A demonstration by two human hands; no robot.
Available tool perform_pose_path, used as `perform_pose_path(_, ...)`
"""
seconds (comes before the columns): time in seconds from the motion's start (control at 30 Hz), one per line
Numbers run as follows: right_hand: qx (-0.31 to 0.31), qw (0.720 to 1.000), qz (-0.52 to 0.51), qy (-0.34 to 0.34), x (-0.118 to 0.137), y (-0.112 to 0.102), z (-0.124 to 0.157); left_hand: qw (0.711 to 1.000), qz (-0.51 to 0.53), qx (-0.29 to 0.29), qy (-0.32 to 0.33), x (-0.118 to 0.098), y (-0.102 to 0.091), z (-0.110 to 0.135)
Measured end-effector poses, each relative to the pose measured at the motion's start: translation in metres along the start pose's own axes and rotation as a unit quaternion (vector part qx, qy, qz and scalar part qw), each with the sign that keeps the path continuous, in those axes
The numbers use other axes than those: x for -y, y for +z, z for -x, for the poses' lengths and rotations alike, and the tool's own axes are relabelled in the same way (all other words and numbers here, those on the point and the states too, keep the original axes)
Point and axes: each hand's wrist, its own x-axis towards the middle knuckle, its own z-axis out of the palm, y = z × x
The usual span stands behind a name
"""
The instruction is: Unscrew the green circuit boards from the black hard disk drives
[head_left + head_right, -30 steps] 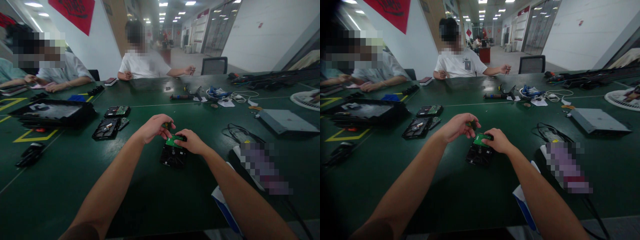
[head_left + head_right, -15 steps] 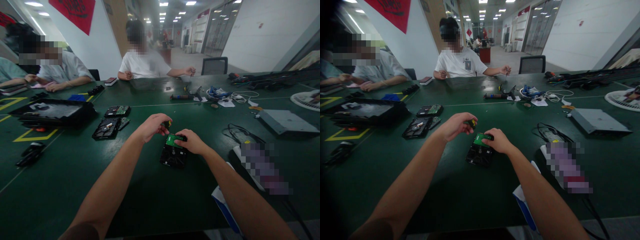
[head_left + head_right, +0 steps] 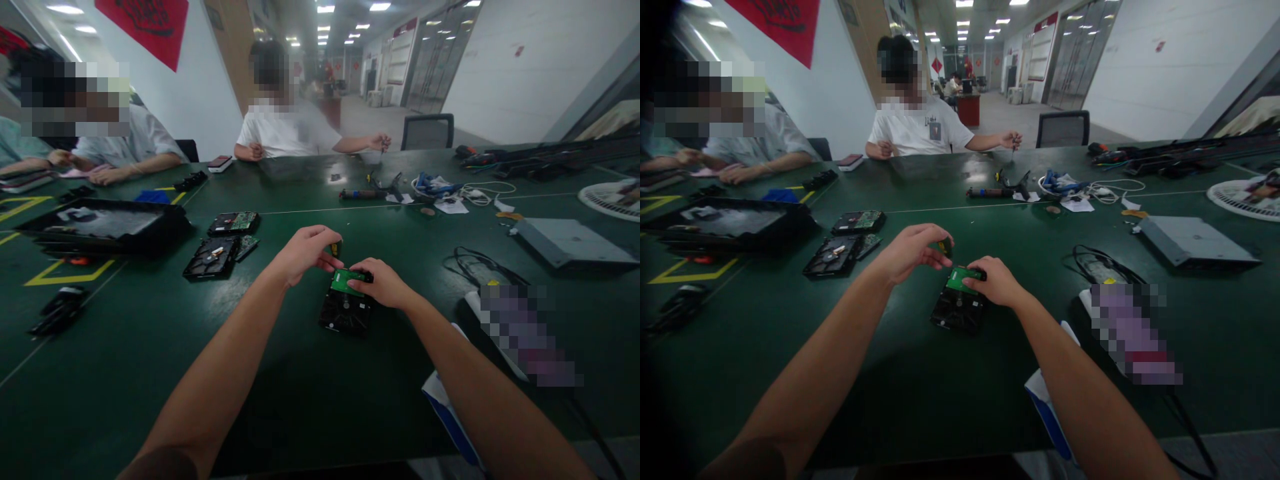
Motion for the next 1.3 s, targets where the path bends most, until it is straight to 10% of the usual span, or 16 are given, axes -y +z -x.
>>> perform_pose_path(1.3,0.005,1.000,0.005,0.015,0.001,-0.002,0.001,0.998,0.012,0.054,0.017,0.007,-0.008,-0.004)
